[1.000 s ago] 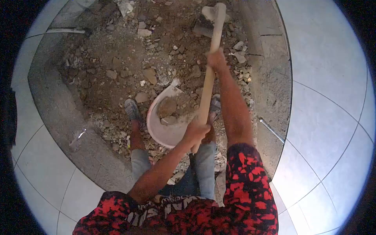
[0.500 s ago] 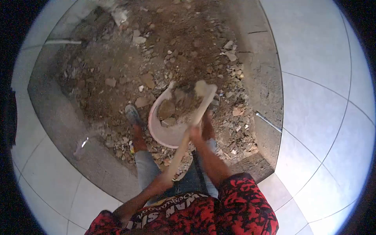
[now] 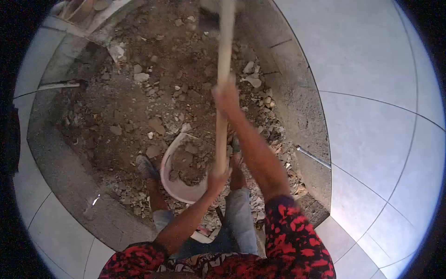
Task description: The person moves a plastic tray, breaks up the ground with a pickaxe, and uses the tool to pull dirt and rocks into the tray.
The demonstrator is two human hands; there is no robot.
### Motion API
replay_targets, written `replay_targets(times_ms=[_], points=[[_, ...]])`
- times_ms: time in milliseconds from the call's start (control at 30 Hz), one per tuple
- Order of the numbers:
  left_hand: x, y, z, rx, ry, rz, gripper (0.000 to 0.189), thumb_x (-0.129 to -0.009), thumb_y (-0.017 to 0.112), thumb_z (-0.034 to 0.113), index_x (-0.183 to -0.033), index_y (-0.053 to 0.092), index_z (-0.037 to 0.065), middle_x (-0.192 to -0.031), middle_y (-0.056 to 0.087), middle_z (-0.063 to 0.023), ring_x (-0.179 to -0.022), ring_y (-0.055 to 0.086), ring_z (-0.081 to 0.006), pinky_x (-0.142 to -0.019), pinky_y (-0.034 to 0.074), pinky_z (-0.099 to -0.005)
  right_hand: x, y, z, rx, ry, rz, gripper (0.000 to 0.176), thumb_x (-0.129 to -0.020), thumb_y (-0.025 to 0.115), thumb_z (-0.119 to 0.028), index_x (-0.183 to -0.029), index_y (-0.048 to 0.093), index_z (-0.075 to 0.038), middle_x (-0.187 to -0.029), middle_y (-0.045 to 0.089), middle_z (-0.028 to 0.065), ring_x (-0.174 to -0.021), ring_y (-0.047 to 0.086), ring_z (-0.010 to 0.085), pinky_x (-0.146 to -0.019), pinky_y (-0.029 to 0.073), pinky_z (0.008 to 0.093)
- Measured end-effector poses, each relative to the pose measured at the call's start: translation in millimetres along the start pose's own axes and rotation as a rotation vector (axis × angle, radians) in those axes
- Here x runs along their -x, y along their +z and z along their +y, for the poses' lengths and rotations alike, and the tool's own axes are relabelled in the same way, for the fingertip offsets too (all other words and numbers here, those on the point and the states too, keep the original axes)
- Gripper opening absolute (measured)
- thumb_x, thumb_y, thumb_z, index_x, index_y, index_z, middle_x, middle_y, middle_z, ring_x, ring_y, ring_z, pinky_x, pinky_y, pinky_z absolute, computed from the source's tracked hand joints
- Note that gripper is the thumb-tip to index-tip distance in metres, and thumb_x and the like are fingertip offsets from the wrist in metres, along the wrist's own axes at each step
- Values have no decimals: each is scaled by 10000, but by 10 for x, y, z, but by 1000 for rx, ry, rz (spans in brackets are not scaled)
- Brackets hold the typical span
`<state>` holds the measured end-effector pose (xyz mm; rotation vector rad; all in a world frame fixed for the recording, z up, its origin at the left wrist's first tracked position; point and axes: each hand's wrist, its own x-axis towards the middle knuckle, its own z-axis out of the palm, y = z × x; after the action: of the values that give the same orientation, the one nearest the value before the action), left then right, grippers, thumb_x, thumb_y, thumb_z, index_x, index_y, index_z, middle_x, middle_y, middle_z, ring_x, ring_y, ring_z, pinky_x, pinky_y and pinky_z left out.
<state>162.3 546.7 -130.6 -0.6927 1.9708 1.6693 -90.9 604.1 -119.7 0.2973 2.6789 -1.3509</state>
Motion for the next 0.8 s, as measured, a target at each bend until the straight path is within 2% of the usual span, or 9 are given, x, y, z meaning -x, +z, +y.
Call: replay_targets(times_ms=[100,200,300,467,633,667,733,767,800], points=[[-829,897,346,228,-366,-322,498,-689,651,275,-1046,462,-17,-784,563,-129,-709,552,-231,-610,418,-357,-849,-207,88,280,-36,-65,506,-731,576,-148,-1132,304,-1,-828,552,237,-744,576,366,-612,458,420],[-733,1554,165,423,-270,-264,591,-661,664,218,-1133,394,-15,-788,545,-123,-712,551,-228,-602,420,-353,-1000,-315,754,433,-35,-178,575,-732,574,-154,-1175,268,50,-893,546,282,-789,577,378,-652,462,433],[-126,1480,-968,157,-156,-90,620,-629,639,174,-1151,366,-18,-802,542,-129,-701,550,-224,-596,428,-354,-462,-170,1351,378,81,-141,619,-734,568,-154,-1189,243,111,-917,547,285,-796,577,377,-683,477,418],[525,189,-323,66,-699,-485,247,-678,612,142,-842,493,1,-644,483,-52,-570,490,-162,-510,398,-314,406,78,1388,288,320,-276,537,-729,563,-221,-1113,344,85,-869,554,263,-792,571,373,-687,464,412],[1265,185,-904,-29,-326,-166,279,-684,614,145,-883,496,-10,-700,518,-68,-637,511,-176,-568,400,-333,989,143,862,75,416,-207,589,-725,551,-179,-1192,242,4,-837,544,253,-732,564,382,-645,457,442],[1219,240,-860,-31,-342,-167,279,-684,614,145,-883,496,-10,-700,518,-68,-637,511,-176,-568,400,-333,972,128,729,82,244,-204,576,-724,550,-164,-1185,243,-5,-841,538,256,-729,564,380,-629,459,441],[732,418,-554,320,-190,-116,376,-706,630,194,-993,499,-10,-845,572,-134,-793,558,-217,-667,430,-345,680,34,283,74,91,-242,602,-735,542,-154,-1211,204,-5,-892,531,266,-794,552,397,-688,450,450],[376,428,-205,227,-364,-180,356,-712,622,198,-963,500,-23,-828,570,-124,-783,554,-230,-665,428,-351,318,-73,1,67,108,-282,642,-747,535,-159,-1245,164,2,-939,530,273,-863,539,416,-762,439,460],[15,653,-476,264,-257,-159,353,-716,621,205,-942,493,-34,-771,564,-98,-716,549,-206,-627,430,-331,-13,-148,-156,-73,180,-339,624,-734,542,-153,-1236,195,-22,-920,538,269,-854,545,407,-764,438,458]])
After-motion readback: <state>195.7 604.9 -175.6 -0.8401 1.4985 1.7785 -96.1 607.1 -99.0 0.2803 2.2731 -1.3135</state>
